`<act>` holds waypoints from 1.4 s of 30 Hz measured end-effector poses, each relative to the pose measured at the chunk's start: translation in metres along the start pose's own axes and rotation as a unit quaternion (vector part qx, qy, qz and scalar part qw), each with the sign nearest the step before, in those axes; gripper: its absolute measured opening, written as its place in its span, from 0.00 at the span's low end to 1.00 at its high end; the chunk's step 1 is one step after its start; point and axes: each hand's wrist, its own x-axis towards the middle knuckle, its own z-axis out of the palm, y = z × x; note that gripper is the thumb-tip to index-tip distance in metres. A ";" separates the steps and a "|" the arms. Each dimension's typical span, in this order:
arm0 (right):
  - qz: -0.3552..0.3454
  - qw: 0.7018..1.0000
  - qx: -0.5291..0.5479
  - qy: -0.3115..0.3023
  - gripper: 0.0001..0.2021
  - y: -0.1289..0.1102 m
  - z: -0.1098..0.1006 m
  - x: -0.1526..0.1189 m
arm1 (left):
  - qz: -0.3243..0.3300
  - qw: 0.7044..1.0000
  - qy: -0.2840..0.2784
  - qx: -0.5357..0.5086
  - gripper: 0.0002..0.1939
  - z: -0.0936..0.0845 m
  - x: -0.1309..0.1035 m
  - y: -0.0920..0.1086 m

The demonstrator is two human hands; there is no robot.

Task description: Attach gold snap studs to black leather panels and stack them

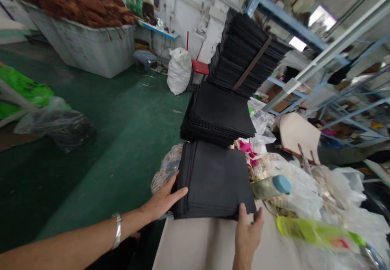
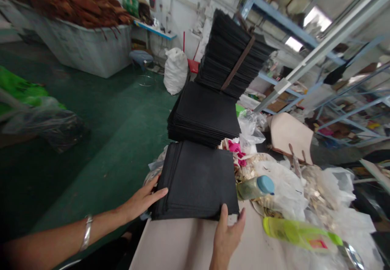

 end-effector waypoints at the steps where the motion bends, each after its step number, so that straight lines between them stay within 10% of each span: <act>1: -0.079 0.996 -0.041 0.029 0.44 -0.005 -0.005 -0.005 | -0.003 1.000 0.016 0.017 0.39 -0.001 -0.004 0.000; 6: -0.380 0.915 -0.118 -0.062 0.18 -0.052 0.009 -0.010 | 0.092 0.982 0.086 0.143 0.38 -0.005 -0.027 0.003; 10: -0.413 0.884 -0.186 -0.113 0.19 -0.079 0.042 -0.006 | 0.349 0.885 0.004 0.308 0.38 -0.003 -0.066 -0.008; 14: -0.405 0.882 -0.211 -0.116 0.20 -0.077 0.044 -0.024 | 0.438 0.831 -0.119 0.320 0.43 0.010 -0.110 -0.029; 22: -0.406 0.885 -0.162 -0.156 0.20 -0.053 0.000 -0.080 | 0.404 0.860 -0.159 0.269 0.32 0.035 -0.125 -0.050; 28: -0.459 0.852 -0.149 -0.204 0.29 -0.033 -0.019 -0.093 | 0.238 0.956 -0.109 0.130 0.18 0.034 -0.108 -0.050; 34: -0.483 0.851 -0.068 -0.197 0.13 -0.015 -0.017 -0.098 | 0.154 0.985 -0.080 0.011 0.19 0.045 -0.101 -0.049; 42: -0.154 0.972 0.165 -0.061 0.20 -0.032 -0.030 -0.088 | 0.098 0.991 -0.066 -0.066 0.21 0.062 -0.103 -0.046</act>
